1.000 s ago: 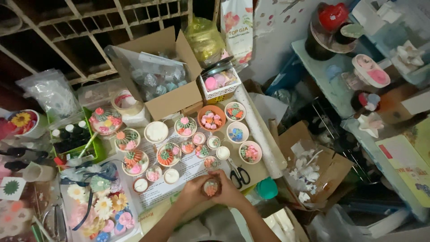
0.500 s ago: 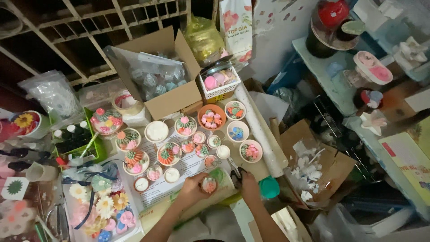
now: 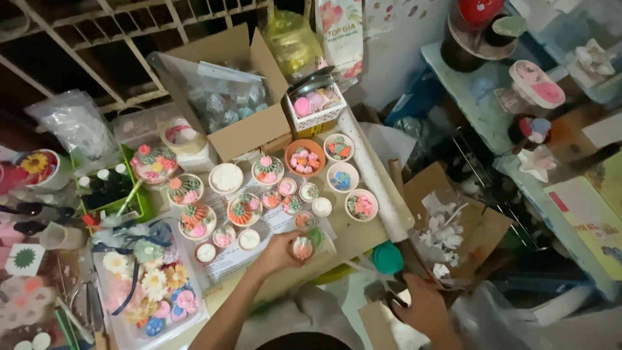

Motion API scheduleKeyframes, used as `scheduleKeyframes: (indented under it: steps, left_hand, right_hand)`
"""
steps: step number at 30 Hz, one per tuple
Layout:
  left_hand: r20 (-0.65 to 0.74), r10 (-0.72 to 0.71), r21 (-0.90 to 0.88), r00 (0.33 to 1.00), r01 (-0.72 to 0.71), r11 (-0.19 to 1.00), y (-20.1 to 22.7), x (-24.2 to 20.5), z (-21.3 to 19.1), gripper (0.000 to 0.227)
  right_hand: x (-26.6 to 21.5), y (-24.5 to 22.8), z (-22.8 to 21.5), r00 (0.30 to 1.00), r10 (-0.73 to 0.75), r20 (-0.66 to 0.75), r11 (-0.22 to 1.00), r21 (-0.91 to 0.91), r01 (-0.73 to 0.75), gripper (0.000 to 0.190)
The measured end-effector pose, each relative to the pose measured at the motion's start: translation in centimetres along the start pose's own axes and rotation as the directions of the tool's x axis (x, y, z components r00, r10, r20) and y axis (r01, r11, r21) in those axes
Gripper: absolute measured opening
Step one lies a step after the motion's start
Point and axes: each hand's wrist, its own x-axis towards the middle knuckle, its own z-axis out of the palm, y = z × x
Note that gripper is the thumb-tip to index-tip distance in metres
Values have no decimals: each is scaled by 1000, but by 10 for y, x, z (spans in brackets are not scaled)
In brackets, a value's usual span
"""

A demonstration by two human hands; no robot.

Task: Packaging handmade candles into plastic wrap.

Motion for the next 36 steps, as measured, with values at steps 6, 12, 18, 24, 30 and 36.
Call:
scheduleKeyframes:
  steps: [6,12,18,24,30,36]
  left_hand:
    - [3,1,-30,1000,0,1000,0,0,3,63]
    - [-43,43,-99,998,-47,994,-13,-4,8,62]
    - [-27,16,-147,999,-20,989,-21,-3,7,73]
    - [15,-4,-158,1000,7,987,-23,-7,7,69]
    - [29,-2,-173,1000,7,985,-22,-7,6,68]
    - [24,2,-231,1000,3,973,-18,-8,-1,66]
  right_hand:
    - [48,-15,-6,918,-381,108,861,-320,395,81]
    - [73,-13,1,781,-588,212,732,-271,625,70]
    - [90,27,46,714,-687,135,629,-384,677,42]
    - [52,-16,8,819,-565,99,766,-305,566,62]
    - [46,-43,47,770,-630,96,727,-276,629,66]
    - [42,-36,97,814,-570,114,775,-255,579,46]
